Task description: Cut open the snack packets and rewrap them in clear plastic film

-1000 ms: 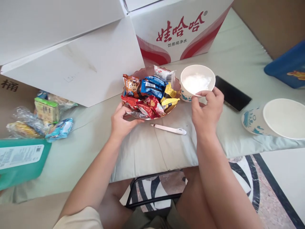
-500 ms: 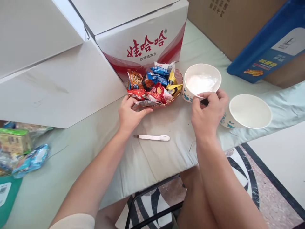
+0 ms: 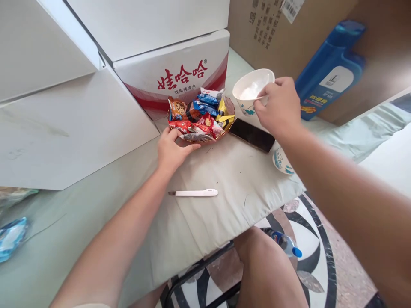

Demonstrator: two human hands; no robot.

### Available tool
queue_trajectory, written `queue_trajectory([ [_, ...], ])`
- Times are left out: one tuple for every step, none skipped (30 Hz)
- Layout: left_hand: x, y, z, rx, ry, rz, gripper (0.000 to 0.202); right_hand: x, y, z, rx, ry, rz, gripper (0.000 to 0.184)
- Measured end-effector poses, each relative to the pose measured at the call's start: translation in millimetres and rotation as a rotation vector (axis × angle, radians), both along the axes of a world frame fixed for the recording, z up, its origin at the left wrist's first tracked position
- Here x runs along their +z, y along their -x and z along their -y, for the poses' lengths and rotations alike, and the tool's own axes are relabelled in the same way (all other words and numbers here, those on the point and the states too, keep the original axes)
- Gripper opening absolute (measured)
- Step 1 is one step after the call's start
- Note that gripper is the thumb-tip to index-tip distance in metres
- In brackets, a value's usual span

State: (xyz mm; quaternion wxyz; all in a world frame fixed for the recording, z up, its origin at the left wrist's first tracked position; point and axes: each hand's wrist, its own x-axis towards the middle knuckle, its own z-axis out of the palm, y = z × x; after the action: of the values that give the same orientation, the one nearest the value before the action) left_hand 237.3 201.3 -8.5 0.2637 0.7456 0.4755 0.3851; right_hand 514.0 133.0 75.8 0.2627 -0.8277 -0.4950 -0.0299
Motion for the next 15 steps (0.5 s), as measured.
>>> queue_trajectory([
  [0.9,-1,-2,-0.017,0.010,0.028,0.041,4.1,-9,-10,0.017,0.009,-0.002,0.013],
  [1.9,-2,-5,-0.032,0.027,0.051,0.041,6.5,-19,-20,0.031,0.020,-0.012,0.010],
  [2.8,-3,-9,-0.056,0.051,0.068,0.040,7.4,-29,-29,0.052,0.040,-0.034,0.006],
  [3.6,-4,-13,-0.078,0.070,0.071,0.039,7.1,-39,-37,0.067,0.049,-0.050,0.003],
  [4.4,-6,-17,-0.091,0.082,0.066,0.039,6.0,-48,-44,0.083,0.057,-0.063,0.002],
  [5.1,-8,-22,-0.103,0.087,0.055,0.039,4.3,-57,-50,0.093,0.059,-0.073,0.003],
  [5.8,-11,-27,-0.115,0.085,0.036,0.039,2.5,-64,-56,0.098,0.055,-0.077,0.003],
  [6.4,-14,-31,-0.128,0.081,0.016,0.040,0.8,-70,-61,0.099,0.055,-0.075,0.004],
  [7.2,-18,-35,-0.142,0.078,0.003,0.042,-0.6,-75,-66,0.104,0.065,-0.071,0.007],
  [7.9,-22,-39,-0.154,0.075,-0.007,0.044,-1.6,-79,-70,0.106,0.087,-0.064,0.013],
  [8.8,-27,-42,-0.169,0.075,-0.020,0.046,-2.1,-82,-74,0.112,0.116,-0.059,0.020],
  [9.7,-32,-45,-0.184,0.075,-0.033,0.048,-2.4,-85,-79,0.122,0.148,-0.056,0.027],
  [10.5,-37,-48,-0.193,0.078,-0.042,0.050,-2.4,-87,-84,0.135,0.176,-0.057,0.032],
  [11.2,-43,-51,-0.203,0.084,-0.051,0.052,-2.5,-90,-89,0.141,0.195,-0.062,0.037],
  [11.7,-48,-53,-0.215,0.092,-0.058,0.053,-2.7,-92,-95,0.145,0.202,-0.069,0.039],
])
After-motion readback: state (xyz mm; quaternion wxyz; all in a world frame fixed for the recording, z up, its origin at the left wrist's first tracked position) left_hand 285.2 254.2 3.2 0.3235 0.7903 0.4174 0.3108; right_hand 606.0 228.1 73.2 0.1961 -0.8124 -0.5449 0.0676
